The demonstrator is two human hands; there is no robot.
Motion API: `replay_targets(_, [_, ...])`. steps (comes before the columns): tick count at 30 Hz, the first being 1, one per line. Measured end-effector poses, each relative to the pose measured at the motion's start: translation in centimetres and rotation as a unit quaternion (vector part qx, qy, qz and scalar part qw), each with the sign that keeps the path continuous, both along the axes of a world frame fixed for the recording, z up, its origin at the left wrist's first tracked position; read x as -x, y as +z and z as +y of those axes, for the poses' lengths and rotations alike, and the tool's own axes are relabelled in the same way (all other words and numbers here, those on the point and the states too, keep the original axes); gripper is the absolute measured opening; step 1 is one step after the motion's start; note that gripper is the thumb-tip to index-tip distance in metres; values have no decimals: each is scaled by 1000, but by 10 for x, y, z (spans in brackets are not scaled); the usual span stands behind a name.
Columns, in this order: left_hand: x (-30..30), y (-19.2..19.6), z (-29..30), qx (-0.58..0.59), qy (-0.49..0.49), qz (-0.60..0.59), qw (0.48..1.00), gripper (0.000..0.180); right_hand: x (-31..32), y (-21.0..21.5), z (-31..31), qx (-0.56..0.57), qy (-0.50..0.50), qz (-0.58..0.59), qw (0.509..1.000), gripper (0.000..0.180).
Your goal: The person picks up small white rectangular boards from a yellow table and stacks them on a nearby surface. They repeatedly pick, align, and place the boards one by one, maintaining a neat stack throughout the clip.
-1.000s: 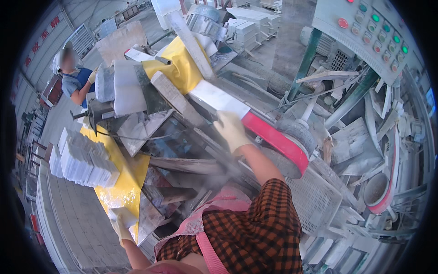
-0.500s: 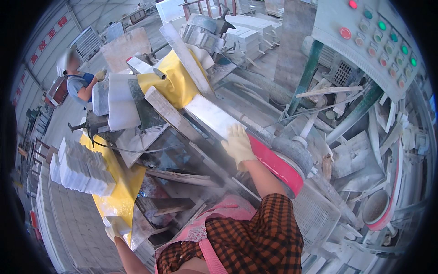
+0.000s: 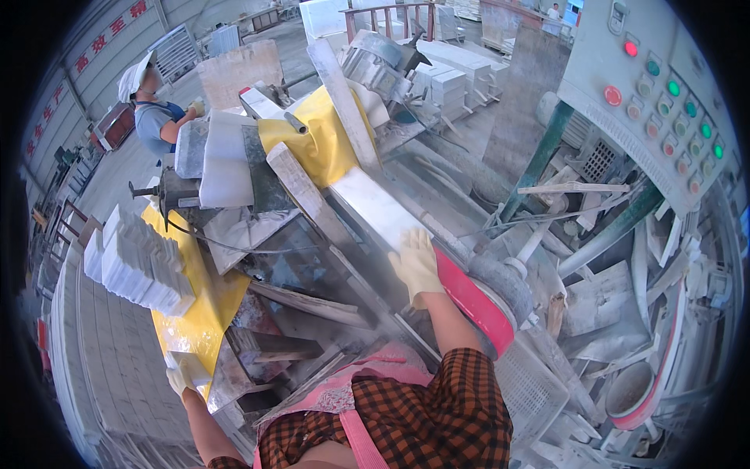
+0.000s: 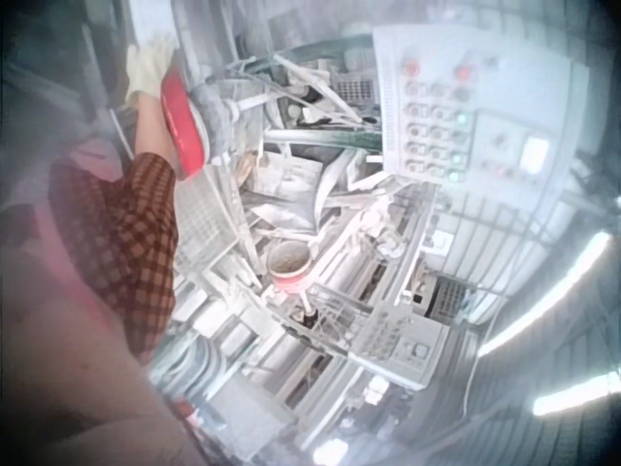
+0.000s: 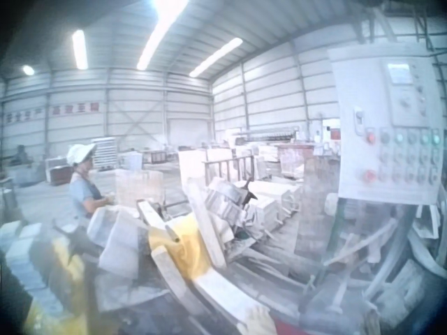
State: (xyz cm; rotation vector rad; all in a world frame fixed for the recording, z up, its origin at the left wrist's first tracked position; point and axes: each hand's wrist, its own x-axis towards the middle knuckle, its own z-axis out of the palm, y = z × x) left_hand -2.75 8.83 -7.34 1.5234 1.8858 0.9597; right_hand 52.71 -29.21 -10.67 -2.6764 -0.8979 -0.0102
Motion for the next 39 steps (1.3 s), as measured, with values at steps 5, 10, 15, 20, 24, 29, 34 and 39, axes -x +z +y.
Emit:
replay_targets(5, [4, -6, 7, 11, 16, 40, 999, 54, 2, -2, -4, -3, 0, 2, 1000, 75])
replay_targets(10, [2, -5, 11, 16, 30, 68, 997, 56, 2, -1, -7, 8, -7, 14, 1000, 76])
replay_targets(15, [-4, 3, -1, 13, 20, -9, 1000, 56, 3, 0, -11, 10, -5, 22, 1000, 75])
replay_targets(20, [11, -20, 20, 2, 22, 39, 999, 57, 4, 0, -14, 5, 0, -7, 1000, 73])
replay_targets(24, [22, -36, 35, -4, 14, 42, 999, 58, 3, -1, -16, 13, 7, -24, 1000, 74])
replay_targets(29, [-1, -2, -6, 14, 16, -23, 1000, 62, 4, -3, -19, 27, 14, -37, 999, 74])
replay_targets(34, [-28, 36, -31, 29, 35, 30, 999, 64, 7, -3, -23, 16, 12, -49, 999, 73])
replay_targets(39, [-19, 18, -23, 5, 59, 8, 998, 54, 9, 1, -26, 20, 15, -36, 999, 71])
